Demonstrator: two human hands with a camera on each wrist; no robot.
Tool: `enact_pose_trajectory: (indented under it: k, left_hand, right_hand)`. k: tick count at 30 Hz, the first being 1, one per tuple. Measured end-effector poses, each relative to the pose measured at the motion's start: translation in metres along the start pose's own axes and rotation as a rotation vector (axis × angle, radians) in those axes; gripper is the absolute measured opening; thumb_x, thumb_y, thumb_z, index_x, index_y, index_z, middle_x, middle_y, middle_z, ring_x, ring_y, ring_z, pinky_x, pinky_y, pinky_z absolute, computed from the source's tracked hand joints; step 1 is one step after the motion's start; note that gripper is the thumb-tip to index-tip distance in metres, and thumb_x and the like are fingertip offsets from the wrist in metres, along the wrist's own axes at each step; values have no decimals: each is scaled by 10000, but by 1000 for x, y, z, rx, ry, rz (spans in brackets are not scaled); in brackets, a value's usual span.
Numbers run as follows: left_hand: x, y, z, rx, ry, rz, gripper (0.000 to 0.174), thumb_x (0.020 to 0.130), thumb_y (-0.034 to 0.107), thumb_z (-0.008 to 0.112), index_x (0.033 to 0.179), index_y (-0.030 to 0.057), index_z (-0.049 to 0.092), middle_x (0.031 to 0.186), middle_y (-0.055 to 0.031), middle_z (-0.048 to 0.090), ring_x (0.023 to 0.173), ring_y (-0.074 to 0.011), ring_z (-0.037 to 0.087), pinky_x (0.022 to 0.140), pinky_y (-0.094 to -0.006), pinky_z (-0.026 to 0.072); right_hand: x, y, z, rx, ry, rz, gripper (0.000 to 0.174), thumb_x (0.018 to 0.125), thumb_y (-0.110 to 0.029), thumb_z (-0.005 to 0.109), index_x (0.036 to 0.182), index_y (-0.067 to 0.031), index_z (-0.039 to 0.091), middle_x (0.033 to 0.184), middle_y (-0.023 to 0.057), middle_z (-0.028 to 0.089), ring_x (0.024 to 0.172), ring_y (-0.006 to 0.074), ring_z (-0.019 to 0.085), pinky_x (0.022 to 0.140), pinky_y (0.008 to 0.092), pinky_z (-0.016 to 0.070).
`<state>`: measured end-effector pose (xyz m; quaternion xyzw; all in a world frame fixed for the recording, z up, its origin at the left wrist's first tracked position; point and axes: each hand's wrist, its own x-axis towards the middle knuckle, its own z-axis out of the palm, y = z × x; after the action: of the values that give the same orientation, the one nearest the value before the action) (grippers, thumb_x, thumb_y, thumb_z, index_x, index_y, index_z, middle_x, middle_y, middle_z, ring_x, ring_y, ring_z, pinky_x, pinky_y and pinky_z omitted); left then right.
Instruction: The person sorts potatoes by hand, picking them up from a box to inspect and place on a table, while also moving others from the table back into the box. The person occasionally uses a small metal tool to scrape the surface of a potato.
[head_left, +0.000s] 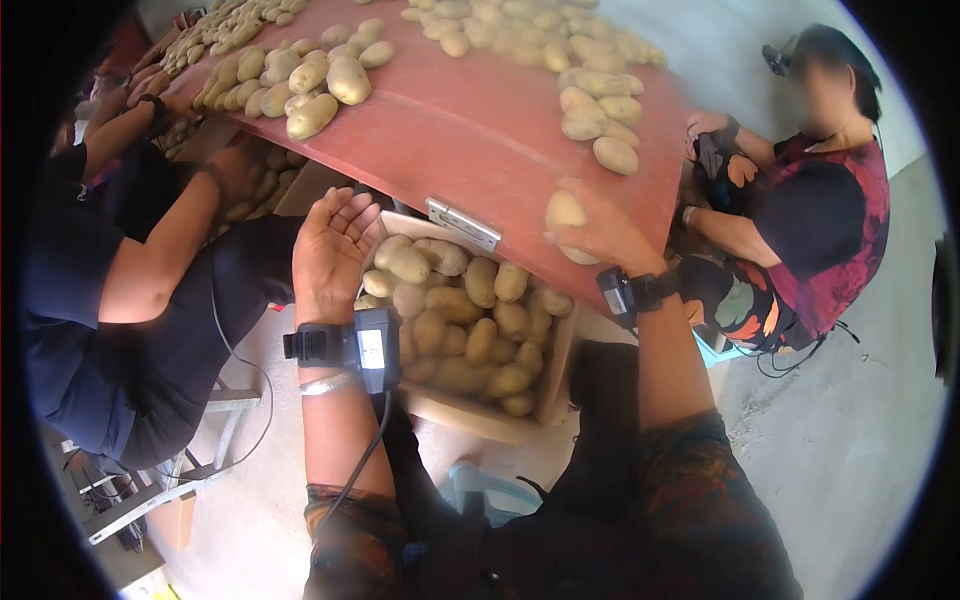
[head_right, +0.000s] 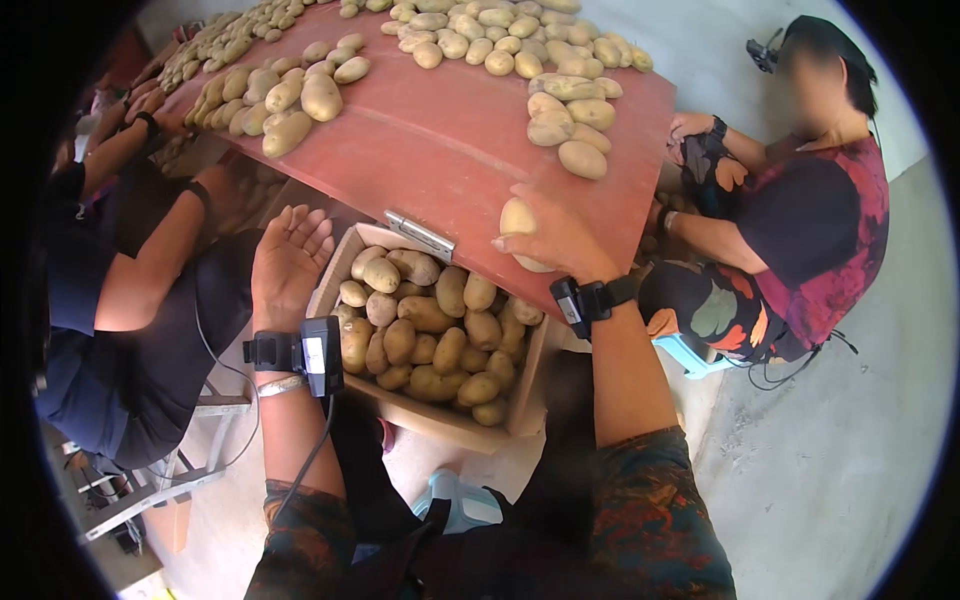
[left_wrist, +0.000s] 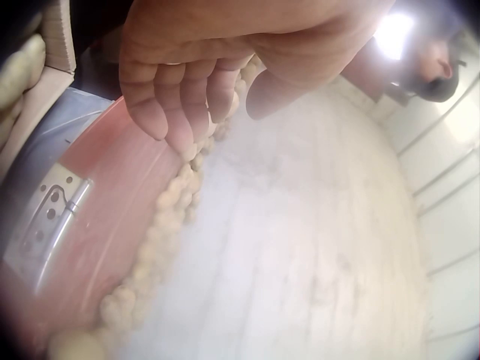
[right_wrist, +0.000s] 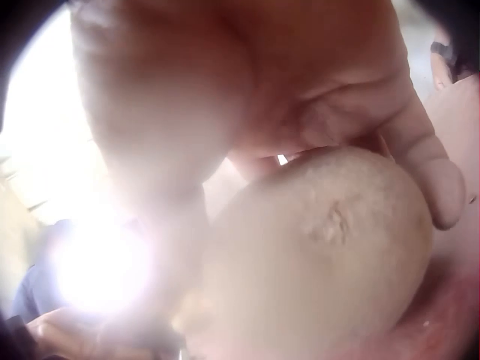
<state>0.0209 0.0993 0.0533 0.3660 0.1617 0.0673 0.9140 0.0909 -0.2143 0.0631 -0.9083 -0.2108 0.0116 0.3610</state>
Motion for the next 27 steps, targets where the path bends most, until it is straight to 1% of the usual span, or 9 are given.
enact_pose_trajectory:
  k: [1,5,7,11,13,16,20,22,27]
  left_hand:
    - [1,0,0,4,-6,1,265,859,258,557,1006,42,518,959,-94,583,877,-213,571,775,-325,466]
    - [5,-5,5,8,38,-15,262,854,249,564,1005,39,519,951,-95,581,867,-216,575,765,-321,470]
    - [8,-12,8,71,-46,-58,286,871,278,529,1013,31,517,952,-102,576,865,-220,578,743,-324,478]
    - [-4,-35,39,254,-132,-171,385,893,371,479,1054,21,498,960,-124,573,863,-229,581,719,-339,487]
    - [-11,-44,52,226,-214,-426,489,898,461,434,1098,16,474,983,-145,569,867,-245,581,729,-355,496]
    - [-9,-50,50,144,-360,-447,543,893,495,429,1146,15,448,1004,-157,566,865,-252,584,740,-356,505]
    - [-3,-52,40,294,-253,-212,394,889,353,503,1094,16,510,980,-130,582,841,-205,594,719,-329,515]
    - [-1,-48,36,293,-266,-212,346,881,306,521,1075,19,523,970,-116,587,842,-194,593,725,-323,512]
    - [-4,-45,35,270,-317,-207,308,871,240,551,1079,16,527,953,-108,593,853,-189,590,748,-314,500]
  right_hand:
    - [0,-7,3,-157,-10,-27,651,660,-279,716,1190,17,480,1107,192,550,1045,256,535,883,327,415]
    - [7,-15,11,-163,-49,-26,690,639,-247,729,1222,1,458,1147,183,527,1068,265,520,907,331,404]
    - [10,-28,17,279,3,19,711,624,-229,745,1227,-4,443,1155,170,515,1057,273,518,908,349,407]
    - [12,-49,33,479,52,-81,642,657,-154,735,1211,-7,443,1131,142,514,1024,236,523,880,347,428]
    - [9,-66,41,1038,-7,-57,549,708,-78,697,1193,-10,449,1096,108,516,1003,180,519,866,314,436]
    - [11,-68,47,1136,-87,-66,504,733,-18,666,1190,-18,453,1077,87,517,989,150,517,860,287,436]
    - [13,-51,46,896,-174,-115,526,729,-70,687,1195,-8,449,1071,86,525,985,156,518,862,291,432]
    - [12,-49,45,634,-230,-133,554,733,-117,695,1210,2,439,1071,90,533,1000,163,513,873,295,422]
    - [0,-60,56,415,-242,-159,622,703,-160,704,1230,14,421,1128,147,529,1058,218,510,900,313,405]
